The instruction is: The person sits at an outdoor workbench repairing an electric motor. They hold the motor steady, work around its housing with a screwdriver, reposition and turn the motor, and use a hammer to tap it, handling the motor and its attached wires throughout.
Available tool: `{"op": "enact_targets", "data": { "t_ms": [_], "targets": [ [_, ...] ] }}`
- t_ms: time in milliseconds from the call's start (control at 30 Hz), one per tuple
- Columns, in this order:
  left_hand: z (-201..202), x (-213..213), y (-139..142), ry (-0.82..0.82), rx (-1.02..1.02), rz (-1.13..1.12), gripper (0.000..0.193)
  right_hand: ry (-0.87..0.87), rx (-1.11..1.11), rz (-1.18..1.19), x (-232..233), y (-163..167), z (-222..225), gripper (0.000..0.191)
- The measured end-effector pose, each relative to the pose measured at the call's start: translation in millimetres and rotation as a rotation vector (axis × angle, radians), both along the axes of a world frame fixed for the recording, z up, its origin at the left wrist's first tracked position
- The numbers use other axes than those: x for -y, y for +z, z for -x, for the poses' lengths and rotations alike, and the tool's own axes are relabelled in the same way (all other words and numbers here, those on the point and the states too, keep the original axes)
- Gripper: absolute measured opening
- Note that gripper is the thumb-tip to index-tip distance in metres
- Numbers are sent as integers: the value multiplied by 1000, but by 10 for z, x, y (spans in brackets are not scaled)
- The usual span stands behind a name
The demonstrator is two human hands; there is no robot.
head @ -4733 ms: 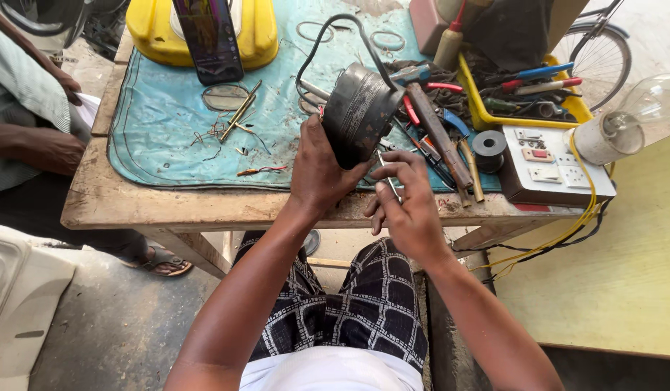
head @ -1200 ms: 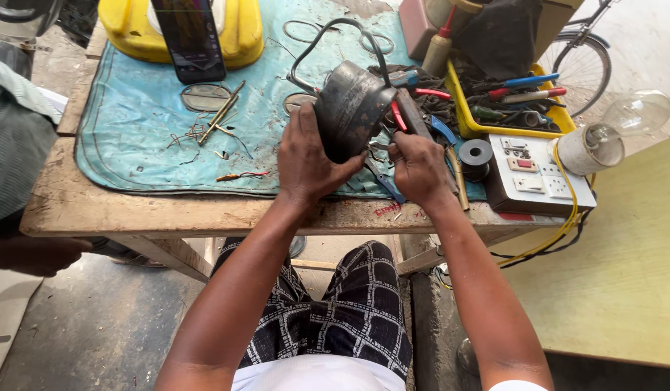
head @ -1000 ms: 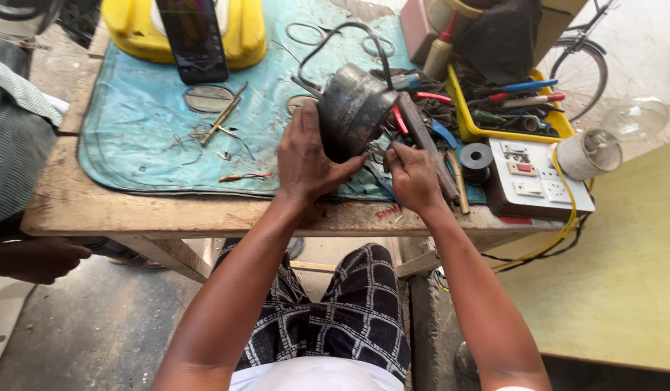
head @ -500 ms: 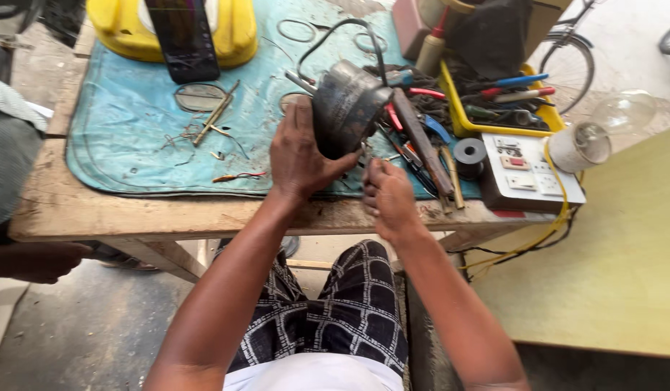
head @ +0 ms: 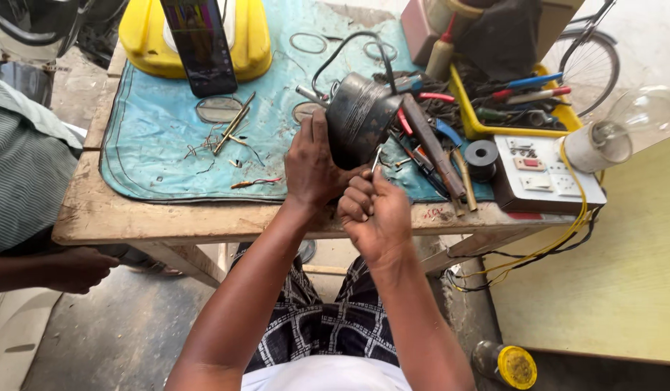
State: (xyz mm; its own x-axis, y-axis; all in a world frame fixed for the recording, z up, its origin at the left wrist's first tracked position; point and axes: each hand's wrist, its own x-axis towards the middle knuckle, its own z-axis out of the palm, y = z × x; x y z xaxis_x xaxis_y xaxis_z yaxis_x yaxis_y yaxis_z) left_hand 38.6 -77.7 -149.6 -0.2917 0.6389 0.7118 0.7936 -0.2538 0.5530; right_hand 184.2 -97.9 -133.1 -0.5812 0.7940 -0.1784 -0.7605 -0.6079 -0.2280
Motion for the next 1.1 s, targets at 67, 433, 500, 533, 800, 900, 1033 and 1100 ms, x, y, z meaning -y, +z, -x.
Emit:
{"op": "enact_targets", "data": {
  "t_ms": [67,433,500,533,800,900,1033,1100],
  "targets": [
    [-1,-2,-10,6,-12,15,109,-30,207,-85,93,-29,-29,28],
    [-120,-11,-20,-56,34,-24,117,-609,1809,-1274,-198,223,-961,16],
    [-129,-30,-4,-94,80,10,114,-983,2167,-1869,-394,454,-1011,23],
    [-128,-30,-1,-100,91,20,113,-939,2147,-2013,-491,578,-1008,25],
    [-118,-7,-18,-124,123,22,117,-723,1841,-2656,-664,1093,-649,20],
    [-123,2,-31,-120,117,1,116,-680,1848,-2723,-629,1145,-625,20],
    [-136,5,-39,-113,110,20,117,-627,1804,-2801,-686,1169,-637,19],
    [-132,5,-36,-111,111,23,117,-607,1750,-2812,-778,1179,-618,18]
  ]
}}
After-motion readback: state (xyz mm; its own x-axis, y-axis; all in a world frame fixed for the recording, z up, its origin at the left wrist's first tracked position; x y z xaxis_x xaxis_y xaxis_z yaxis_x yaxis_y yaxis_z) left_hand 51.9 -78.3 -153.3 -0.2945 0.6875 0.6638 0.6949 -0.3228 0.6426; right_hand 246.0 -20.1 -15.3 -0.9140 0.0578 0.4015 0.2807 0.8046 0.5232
